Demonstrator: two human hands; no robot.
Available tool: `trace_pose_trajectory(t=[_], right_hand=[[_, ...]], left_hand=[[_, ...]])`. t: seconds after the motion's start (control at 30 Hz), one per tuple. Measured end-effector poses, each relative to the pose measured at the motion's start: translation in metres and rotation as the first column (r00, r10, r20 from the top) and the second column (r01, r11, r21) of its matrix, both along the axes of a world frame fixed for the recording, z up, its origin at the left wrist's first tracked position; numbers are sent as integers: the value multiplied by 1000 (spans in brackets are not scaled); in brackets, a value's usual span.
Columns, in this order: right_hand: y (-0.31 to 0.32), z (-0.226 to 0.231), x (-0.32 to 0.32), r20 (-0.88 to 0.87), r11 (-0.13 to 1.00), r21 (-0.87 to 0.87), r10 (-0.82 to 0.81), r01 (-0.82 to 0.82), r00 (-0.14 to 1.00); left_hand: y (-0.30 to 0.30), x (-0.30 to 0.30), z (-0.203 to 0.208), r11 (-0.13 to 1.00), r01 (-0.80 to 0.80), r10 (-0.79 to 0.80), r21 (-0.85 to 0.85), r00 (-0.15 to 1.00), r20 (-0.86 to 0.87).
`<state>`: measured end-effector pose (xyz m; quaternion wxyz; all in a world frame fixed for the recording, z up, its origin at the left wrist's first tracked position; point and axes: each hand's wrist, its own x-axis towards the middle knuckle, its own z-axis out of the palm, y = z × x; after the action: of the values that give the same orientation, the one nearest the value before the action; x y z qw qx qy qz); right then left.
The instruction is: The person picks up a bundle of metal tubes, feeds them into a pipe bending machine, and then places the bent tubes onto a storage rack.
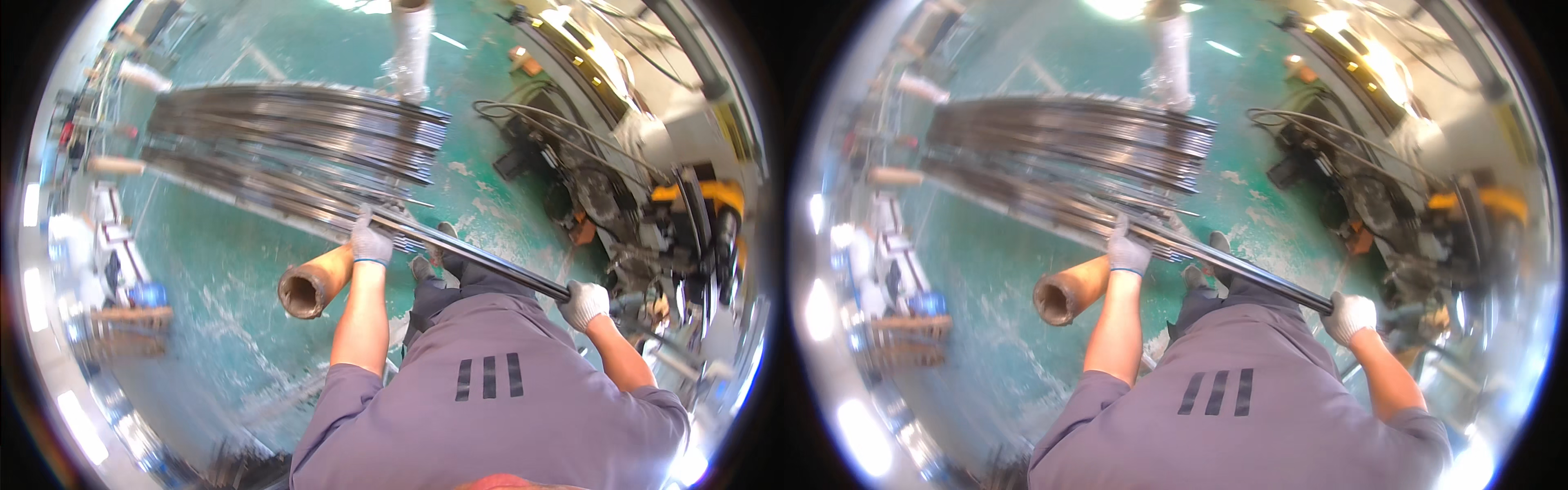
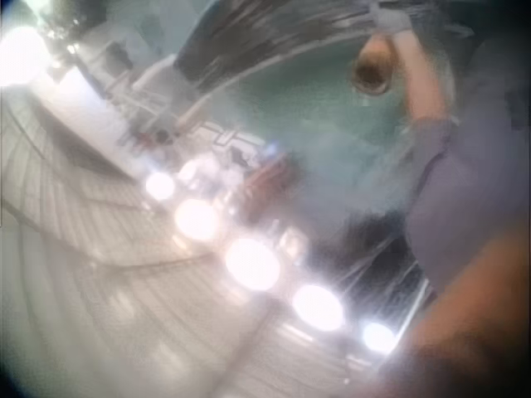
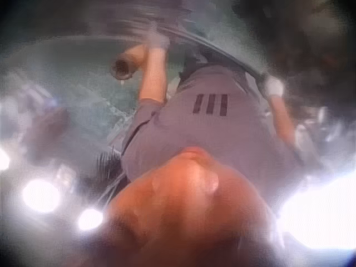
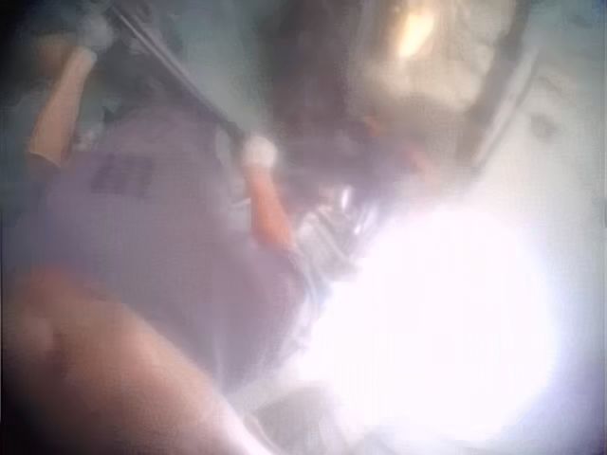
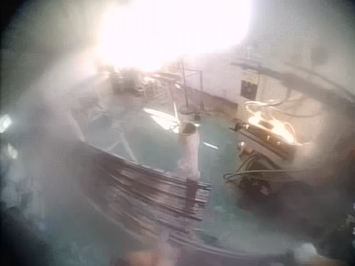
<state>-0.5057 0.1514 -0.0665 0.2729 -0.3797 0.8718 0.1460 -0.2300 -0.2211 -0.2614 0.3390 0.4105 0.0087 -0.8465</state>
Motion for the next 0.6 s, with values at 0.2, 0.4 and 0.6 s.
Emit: trace_pose_trajectory(t=[0.2, 0.4, 0.6], right_hand=[[117, -36, 10, -229, 950, -309, -30, -44, 973], [229, -50, -68, -263, 947, -296, -208, 127, 942], [368, -89, -154, -545, 746, -576, -655, 334, 524]], left_hand=[[43, -18, 8, 999, 35, -35, 0, 999, 4], [84, -58, 96, 959, 283, -283, -12, 958, -39], [51, -132, 204, 832, 159, -261, -531, 957, -123]])
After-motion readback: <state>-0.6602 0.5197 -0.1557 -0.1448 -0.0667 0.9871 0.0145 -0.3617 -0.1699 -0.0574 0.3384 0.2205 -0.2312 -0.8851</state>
